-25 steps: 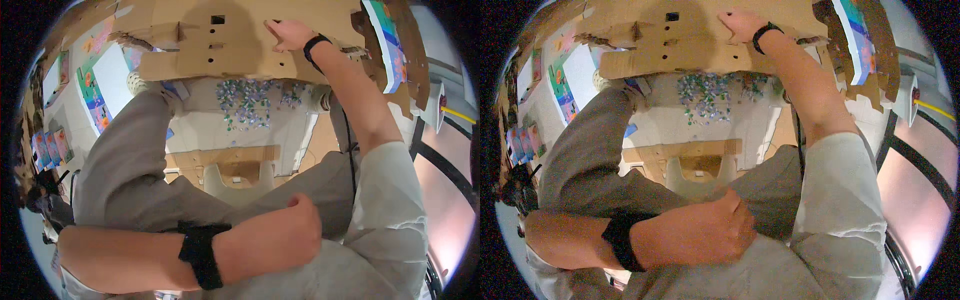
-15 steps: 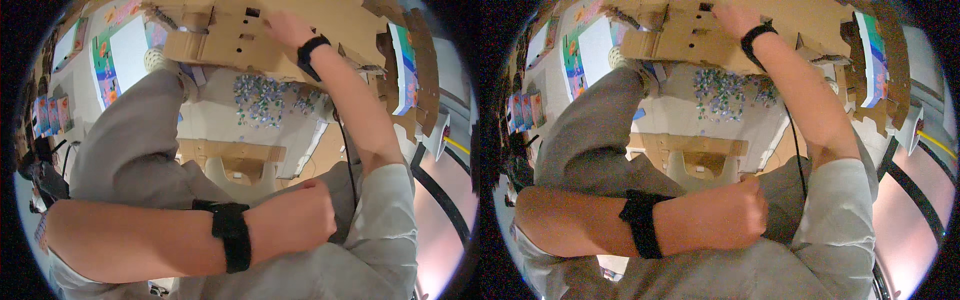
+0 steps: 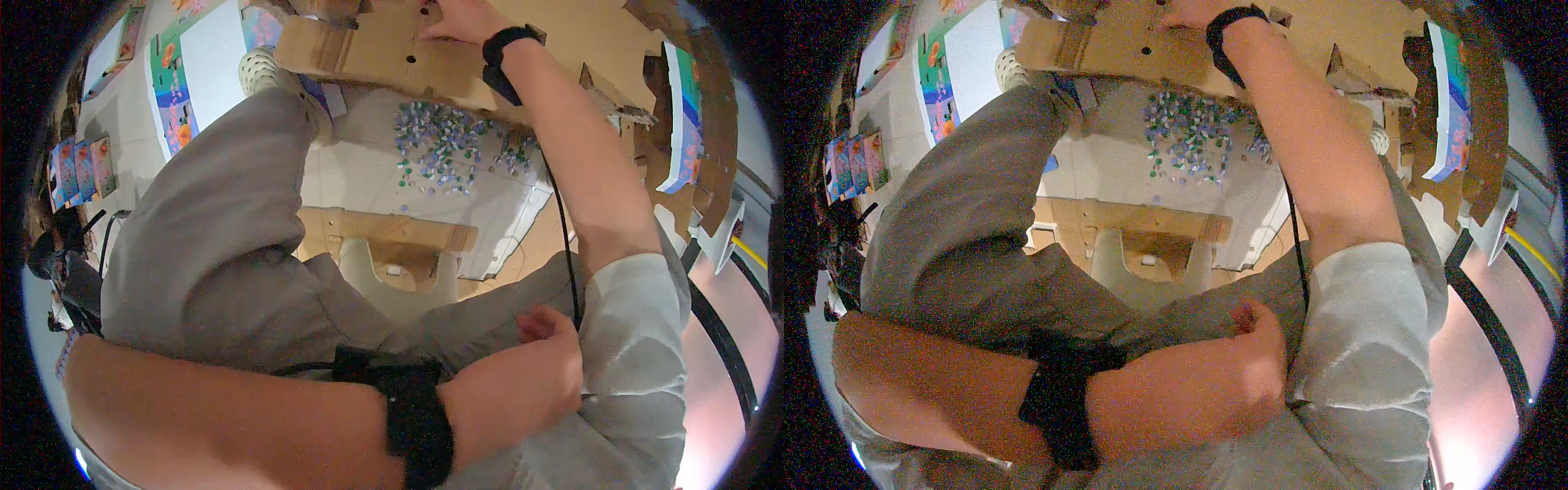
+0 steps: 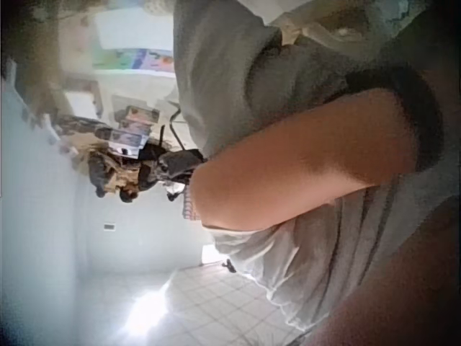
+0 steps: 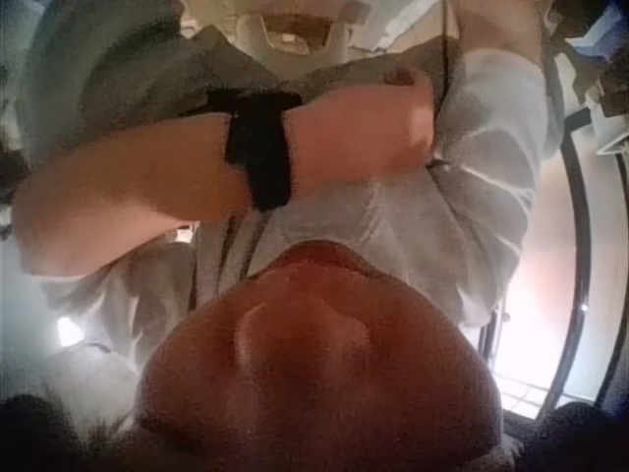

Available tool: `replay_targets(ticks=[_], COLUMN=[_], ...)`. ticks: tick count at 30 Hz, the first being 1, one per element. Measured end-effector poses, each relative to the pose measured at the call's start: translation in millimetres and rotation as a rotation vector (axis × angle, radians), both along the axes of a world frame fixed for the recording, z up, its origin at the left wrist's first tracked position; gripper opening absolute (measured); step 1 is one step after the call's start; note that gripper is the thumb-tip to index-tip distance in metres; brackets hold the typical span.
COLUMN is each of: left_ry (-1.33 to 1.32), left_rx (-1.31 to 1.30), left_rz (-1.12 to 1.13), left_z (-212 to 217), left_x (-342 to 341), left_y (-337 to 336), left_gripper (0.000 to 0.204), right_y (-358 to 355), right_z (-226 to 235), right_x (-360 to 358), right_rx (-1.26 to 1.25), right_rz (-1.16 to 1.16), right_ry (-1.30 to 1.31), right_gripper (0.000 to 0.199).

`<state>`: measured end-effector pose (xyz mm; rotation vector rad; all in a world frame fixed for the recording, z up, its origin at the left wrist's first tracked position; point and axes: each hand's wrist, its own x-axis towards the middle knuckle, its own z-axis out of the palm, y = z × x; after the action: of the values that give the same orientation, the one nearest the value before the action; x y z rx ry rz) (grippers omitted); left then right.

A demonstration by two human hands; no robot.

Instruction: The user is assembling and organizing various cardboard boxes and pieces on the floor.

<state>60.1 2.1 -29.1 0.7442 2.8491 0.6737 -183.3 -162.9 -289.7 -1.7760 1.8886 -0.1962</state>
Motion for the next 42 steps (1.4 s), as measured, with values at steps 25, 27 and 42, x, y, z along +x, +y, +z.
replay_targets(ticks=[25, 27, 42], left_ry=[0.334, 0.293, 0.04], left_rx=[-0.177, -0.169, -0.19], left_rz=[-0.137, -0.18, -0.25], left_z=[-15, -13, -6], left_x=[37, 43, 57], left_y=[39, 41, 26], left_gripper=[0.034, 0.035, 0.029], right_y=[52, 88, 234], right_z=[-3, 7, -215], right_x=[34, 33, 171], right_rx=[-0.239, -0.239, -0.053], right_rz=[-0.42, -0.606, -1.069], right_ry=[0.014, -0.283, -0.023], right_gripper=[0.034, 0.042, 0.028])
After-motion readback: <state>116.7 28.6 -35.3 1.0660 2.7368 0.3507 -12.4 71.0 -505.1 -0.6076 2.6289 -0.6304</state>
